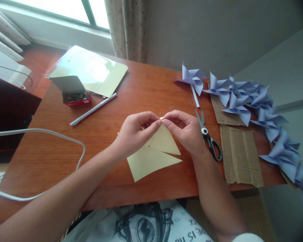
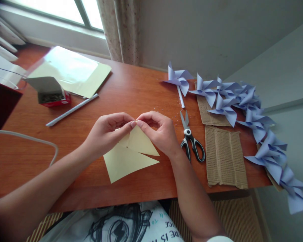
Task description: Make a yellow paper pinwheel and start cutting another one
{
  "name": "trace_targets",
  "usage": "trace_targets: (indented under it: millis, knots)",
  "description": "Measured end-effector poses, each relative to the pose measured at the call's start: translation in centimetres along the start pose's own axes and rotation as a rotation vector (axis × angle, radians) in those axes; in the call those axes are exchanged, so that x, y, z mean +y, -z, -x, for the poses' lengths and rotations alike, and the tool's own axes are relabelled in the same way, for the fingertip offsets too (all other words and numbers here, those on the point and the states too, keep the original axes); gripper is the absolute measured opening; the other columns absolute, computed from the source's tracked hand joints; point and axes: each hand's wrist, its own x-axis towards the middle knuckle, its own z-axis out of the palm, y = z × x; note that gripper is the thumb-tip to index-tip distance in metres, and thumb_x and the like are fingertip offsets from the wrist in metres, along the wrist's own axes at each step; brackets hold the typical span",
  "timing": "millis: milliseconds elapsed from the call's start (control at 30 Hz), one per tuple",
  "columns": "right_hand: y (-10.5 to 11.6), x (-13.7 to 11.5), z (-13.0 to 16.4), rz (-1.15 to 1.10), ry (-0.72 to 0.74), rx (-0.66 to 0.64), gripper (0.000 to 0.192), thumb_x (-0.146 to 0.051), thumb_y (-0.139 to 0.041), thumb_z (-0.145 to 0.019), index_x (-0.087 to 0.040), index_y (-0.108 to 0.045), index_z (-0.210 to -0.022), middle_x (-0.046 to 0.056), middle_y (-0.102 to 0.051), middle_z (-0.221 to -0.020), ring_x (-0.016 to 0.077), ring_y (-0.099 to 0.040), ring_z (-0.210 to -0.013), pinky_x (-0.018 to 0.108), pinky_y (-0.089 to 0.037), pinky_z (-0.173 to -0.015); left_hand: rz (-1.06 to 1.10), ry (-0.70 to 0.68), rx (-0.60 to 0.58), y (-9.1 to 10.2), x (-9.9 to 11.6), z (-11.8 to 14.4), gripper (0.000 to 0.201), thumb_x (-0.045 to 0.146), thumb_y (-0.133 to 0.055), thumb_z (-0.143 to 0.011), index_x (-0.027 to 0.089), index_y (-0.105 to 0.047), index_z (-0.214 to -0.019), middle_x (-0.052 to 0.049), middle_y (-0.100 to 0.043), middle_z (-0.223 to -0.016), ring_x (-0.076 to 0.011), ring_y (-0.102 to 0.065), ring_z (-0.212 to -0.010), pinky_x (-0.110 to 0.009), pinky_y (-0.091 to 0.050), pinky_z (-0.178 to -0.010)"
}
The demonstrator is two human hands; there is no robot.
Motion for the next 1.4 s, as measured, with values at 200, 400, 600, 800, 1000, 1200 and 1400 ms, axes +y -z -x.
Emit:
trace_targets:
  millis: [200, 400, 600, 800, 1000, 1200, 1400]
  knots:
    - [-0.09, 0.39, 0.05, 0.044, 0.035, 0.009, 0.004, -0.026, -0.073, -0.088, -0.023, -0.073, -0.089, 0.002, -0.073, -0.090, 0.0184, -0.070, -0.085, 0.033, -0.057, -0.079, -0.108, -0.075, 0.037, -0.17, 0.25, 0.07, 0.019, 0.027, -0.065, -0.089, 0.014, -0.071, -0.078, -0.001, -0.065, -0.068, -0.0106, -0.053, -0.062, -0.021, -0.040, -0.054]
    - [-0.20, 0.26, 0.05, 0.117, 0.060, 0.010, 0.002, -0.022, -0.069, -0.088, -0.021, -0.071, -0.088, 0.002, -0.071, -0.088, 0.0170, -0.068, -0.084, 0.032, -0.057, -0.080, -0.200, -0.174, 0.070, -0.23, 0.29, 0.17, 0.012, 0.021, -0.065, -0.089, 0.014, -0.071, -0.081, 0.000, -0.065, -0.068, -0.0097, -0.055, -0.061, -0.021, -0.044, -0.059]
    - [-0.20, 0.12, 0.02, 0.155, 0.070, 0.027, 0.003, -0.023, -0.068, -0.088, -0.021, -0.071, -0.087, 0.002, -0.072, -0.088, 0.0169, -0.068, -0.083, 0.032, -0.057, -0.080, -0.199, -0.197, 0.093, -0.21, -0.17, 0.19, 0.005, 0.019, -0.066, -0.086, 0.015, -0.069, -0.086, -0.002, -0.068, -0.075, -0.0120, -0.061, -0.066, -0.023, -0.048, -0.062]
    - [-0.20, 0.27, 0.05, 0.131, 0.047, 0.021, 0.005, -0.027, -0.069, -0.089, -0.022, -0.072, -0.088, 0.002, -0.073, -0.090, 0.0178, -0.069, -0.085, 0.033, -0.058, -0.080, -0.176, -0.175, 0.085, -0.15, -0.31, 0.12, 0.006, 0.021, -0.067, -0.086, 0.016, -0.070, -0.086, -0.003, -0.069, -0.075, -0.0130, -0.062, -0.068, -0.023, -0.049, -0.061]
    - [-0.11, 0.42, 0.04, 0.036, 0.001, 0.021, 0.009, -0.031, -0.072, -0.089, -0.022, -0.073, -0.091, 0.002, -0.074, -0.091, 0.0171, -0.069, -0.084, 0.032, -0.057, -0.078, -0.090, -0.137, 0.076, -0.13, -0.29, 0.10, 0.007, 0.023, -0.067, -0.087, 0.016, -0.069, -0.087, -0.003, -0.070, -0.077, -0.0124, -0.062, -0.068, -0.022, -0.048, -0.060]
    - [-0.11, 0.34, 0.07, 0.012, -0.002, 0.007, 0.009, -0.031, -0.073, -0.089, -0.023, -0.073, -0.091, 0.002, -0.074, -0.092, 0.0173, -0.070, -0.085, 0.032, -0.057, -0.079, -0.085, -0.133, 0.080, -0.12, 0.12, 0.09, 0.008, 0.021, -0.066, -0.087, 0.015, -0.069, -0.084, -0.003, -0.069, -0.074, -0.0119, -0.061, -0.067, -0.021, -0.047, -0.059]
    - [-0.09, 0.26, 0.13, 0.080, 0.030, 0.003, 0.010, -0.033, -0.072, -0.088, -0.024, -0.070, -0.089, 0.002, -0.073, -0.092, 0.0190, -0.070, -0.087, 0.034, -0.059, -0.080, -0.132, -0.149, 0.089, -0.11, 0.40, 0.17, 0.008, 0.020, -0.065, -0.086, 0.016, -0.069, -0.081, -0.002, -0.068, -0.071, -0.0119, -0.060, -0.064, -0.021, -0.046, -0.057]
